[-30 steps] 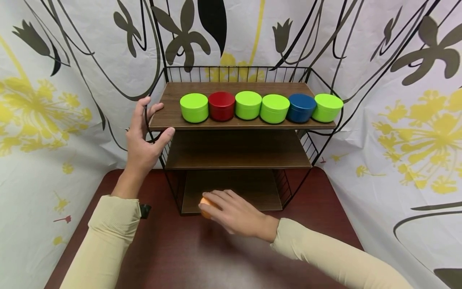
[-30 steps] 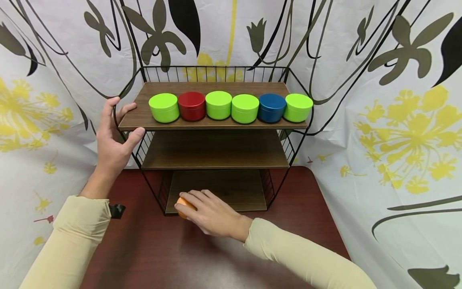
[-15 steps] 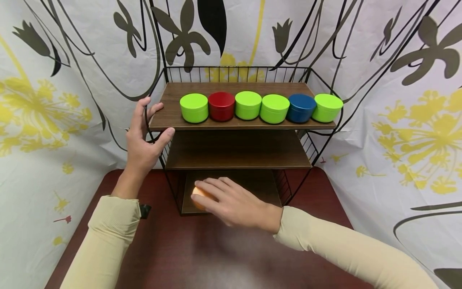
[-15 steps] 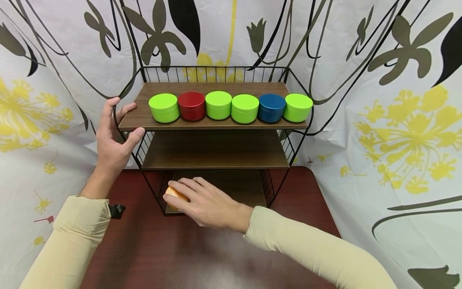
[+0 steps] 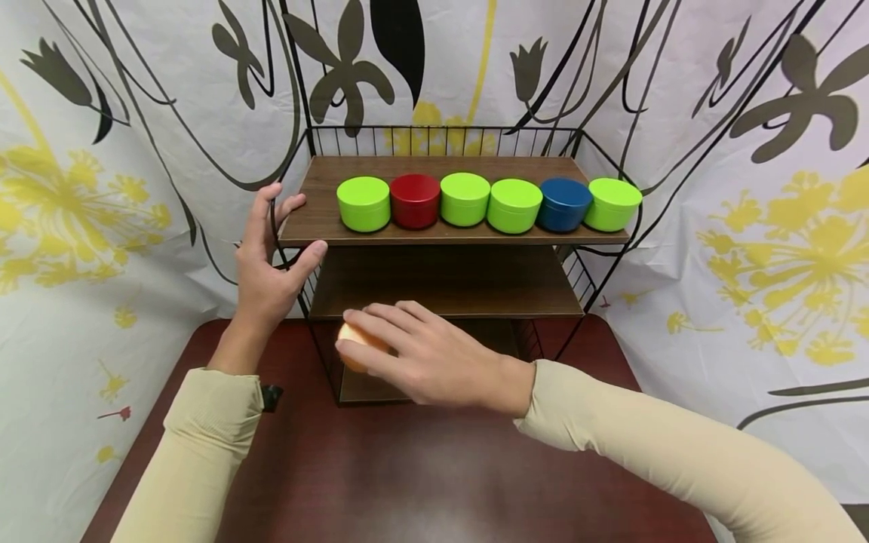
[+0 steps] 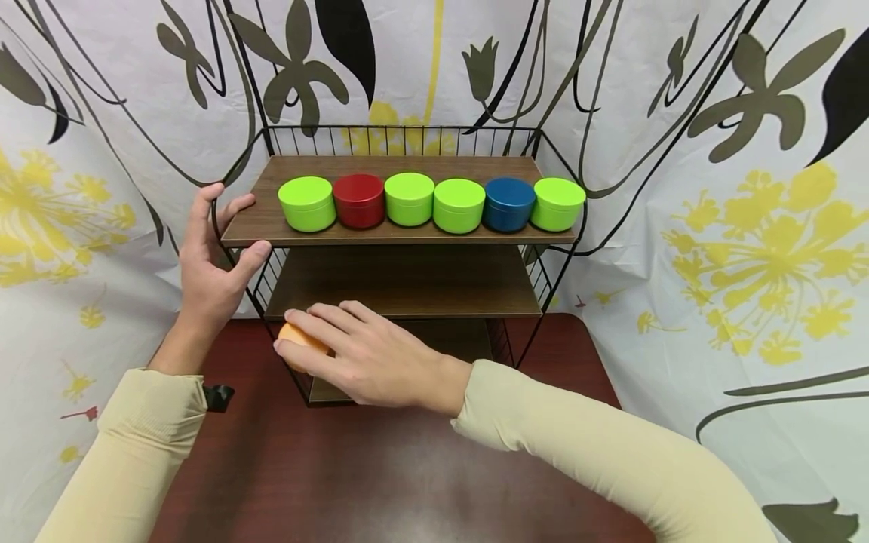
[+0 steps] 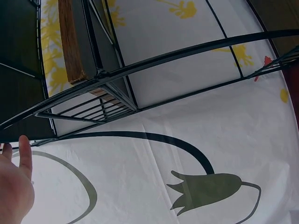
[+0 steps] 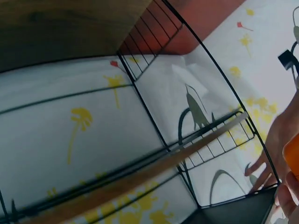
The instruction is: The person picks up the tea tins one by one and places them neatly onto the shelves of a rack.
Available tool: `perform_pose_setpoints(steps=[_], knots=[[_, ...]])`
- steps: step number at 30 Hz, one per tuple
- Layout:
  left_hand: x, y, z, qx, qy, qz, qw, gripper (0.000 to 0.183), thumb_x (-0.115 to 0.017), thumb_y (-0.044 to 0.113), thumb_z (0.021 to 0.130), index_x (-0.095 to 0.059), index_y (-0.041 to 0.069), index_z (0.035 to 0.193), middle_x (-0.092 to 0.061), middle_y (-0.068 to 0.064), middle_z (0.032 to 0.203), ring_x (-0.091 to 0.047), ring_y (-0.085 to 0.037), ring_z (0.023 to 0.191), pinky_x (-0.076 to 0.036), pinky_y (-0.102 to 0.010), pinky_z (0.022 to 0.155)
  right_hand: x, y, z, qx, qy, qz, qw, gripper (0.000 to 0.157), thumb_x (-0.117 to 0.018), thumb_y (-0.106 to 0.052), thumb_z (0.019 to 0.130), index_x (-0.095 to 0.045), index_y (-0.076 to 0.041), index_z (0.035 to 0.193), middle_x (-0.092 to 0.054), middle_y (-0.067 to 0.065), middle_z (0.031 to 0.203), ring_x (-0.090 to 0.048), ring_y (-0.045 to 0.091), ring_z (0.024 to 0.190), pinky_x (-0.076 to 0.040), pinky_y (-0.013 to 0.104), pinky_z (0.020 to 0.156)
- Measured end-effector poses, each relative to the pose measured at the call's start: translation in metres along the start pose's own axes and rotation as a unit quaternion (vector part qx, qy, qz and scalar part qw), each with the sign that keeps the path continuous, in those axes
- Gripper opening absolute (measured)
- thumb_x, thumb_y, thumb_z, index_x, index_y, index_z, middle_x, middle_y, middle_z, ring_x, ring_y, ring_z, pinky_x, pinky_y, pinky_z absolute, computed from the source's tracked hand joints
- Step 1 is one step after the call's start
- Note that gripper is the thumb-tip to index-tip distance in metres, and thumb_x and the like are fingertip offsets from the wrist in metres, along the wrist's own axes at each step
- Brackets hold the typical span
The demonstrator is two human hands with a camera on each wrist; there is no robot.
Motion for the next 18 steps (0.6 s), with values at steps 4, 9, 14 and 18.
perform_pose_setpoints(steps=[4, 9, 14, 18], knots=[[0.0, 0.0, -0.001, 0.003, -0.001, 0.001, 1.0, 0.064, -0.07, 0.008, 0.087, -0.04, -0.008, 0.142, -0.056, -0.034, 0.131, -0.049, -0.037, 0.131, -0.033, -0.037, 0.112, 0.008, 0.003, 0.012, 0.008, 0.007, -0.006, 1.0, 0.037, -0.046, -0.02, 0.104, -0.051, -0.01, 0.139, -0.05, 0.016, 0.145, -0.049, 0.029, 0.129, -0.043, 0.042, 0.1], [0.0, -0.001, -0.001, 0.005, -0.001, 0.002, 1.0, 0.065, -0.071, 0.011, 0.089, -0.04, -0.007, 0.142, -0.056, -0.033, 0.131, -0.049, -0.036, 0.131, -0.034, -0.036, 0.111, 0.019, 0.009, 0.028, 0.017, 0.029, -0.01, 0.999, 0.035, -0.044, -0.019, 0.105, -0.053, -0.01, 0.137, -0.051, 0.017, 0.144, -0.05, 0.03, 0.127, -0.043, 0.042, 0.099], [0.001, -0.001, -0.001, 0.005, 0.002, 0.001, 1.0, 0.065, -0.072, 0.014, 0.09, -0.04, -0.006, 0.142, -0.057, -0.033, 0.13, -0.051, -0.035, 0.131, -0.034, -0.036, 0.112, 0.028, 0.02, 0.044, 0.015, 0.066, -0.018, 0.998, 0.034, -0.049, -0.023, 0.104, -0.055, -0.009, 0.135, -0.054, 0.017, 0.14, -0.052, 0.03, 0.125, -0.044, 0.041, 0.099], [0.002, -0.003, -0.002, 0.003, 0.004, 0.001, 1.0, 0.065, -0.071, 0.003, 0.087, -0.039, -0.006, 0.143, -0.058, -0.031, 0.13, -0.052, -0.032, 0.131, -0.034, -0.036, 0.112, 0.033, 0.029, 0.054, 0.012, 0.078, -0.019, 0.997, 0.037, -0.053, -0.024, 0.103, -0.055, -0.008, 0.137, -0.054, 0.016, 0.139, -0.051, 0.03, 0.127, -0.042, 0.041, 0.103]])
Point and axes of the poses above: each hand's wrist, its own z-axis towards the middle knuckle, its own x-axis out of the back of the hand, y = z × x, the point moved 1 cm from there along z, towards the middle knuckle
